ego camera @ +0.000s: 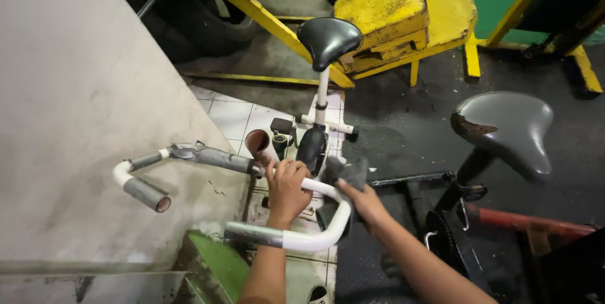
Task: Wipe down various pieces of gym equipment with a cloth.
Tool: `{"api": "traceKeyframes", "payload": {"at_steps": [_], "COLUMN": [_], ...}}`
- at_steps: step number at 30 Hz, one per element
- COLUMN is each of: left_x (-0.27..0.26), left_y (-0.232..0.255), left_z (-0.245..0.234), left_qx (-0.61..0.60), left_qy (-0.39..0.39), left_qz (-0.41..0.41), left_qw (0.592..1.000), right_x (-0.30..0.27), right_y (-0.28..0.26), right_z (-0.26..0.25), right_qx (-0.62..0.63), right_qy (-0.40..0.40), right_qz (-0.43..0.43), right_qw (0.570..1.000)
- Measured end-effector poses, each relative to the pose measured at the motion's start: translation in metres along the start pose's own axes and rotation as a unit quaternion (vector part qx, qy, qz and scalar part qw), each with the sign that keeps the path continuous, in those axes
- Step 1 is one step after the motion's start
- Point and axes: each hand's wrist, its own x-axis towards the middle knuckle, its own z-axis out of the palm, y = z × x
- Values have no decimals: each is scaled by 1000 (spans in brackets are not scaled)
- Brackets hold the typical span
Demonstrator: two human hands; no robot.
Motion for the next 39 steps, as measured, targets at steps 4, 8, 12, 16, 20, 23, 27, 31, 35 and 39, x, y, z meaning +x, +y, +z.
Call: {"api": "traceKeyframes", "payload": {"at_steps": [4,8,12,16,20,23,27,31,35,39], "left_x": [-4,-14,-35,-97,-125,-128,-121,-108,-102,-109], "left_y": [0,0,9,10,23,8,-22,-9,25,48], "left_z": [-11,-4,16,70,62,75,111,117,138,154], "left_qx": [7,37,27,10,-17,-69,-196,-264,-200,-24], "left_qy": [-9,-3,57,127,17,-115,-151,-151,-348,-566], "left_qz": [4,-2,-37,-10,37,11,-20,16,-21,69], "left_qw": [1000,999,997,992,999,991,969,953,916,821], "right_x": [-7,-45,-98,-116,-74,-41,-32,-58,-81,-92], "right_y": [-7,-27,-62,-90,-69,-36,-2,30,51,67], "right_z": [3,-2,-13,16,26,8,-23,-61,-93,-107], "right_qx": [5,-261,-370,-305,-381,-366,-232,-142,-162,-111], "right_qy": [20,38,14,0,-67,-91,-56,-17,-5,29], "right_qz": [26,-68,-124,-224,-385,-250,-146,-121,-79,-43], "right_qw": [999,962,921,926,838,892,960,982,984,992]}}
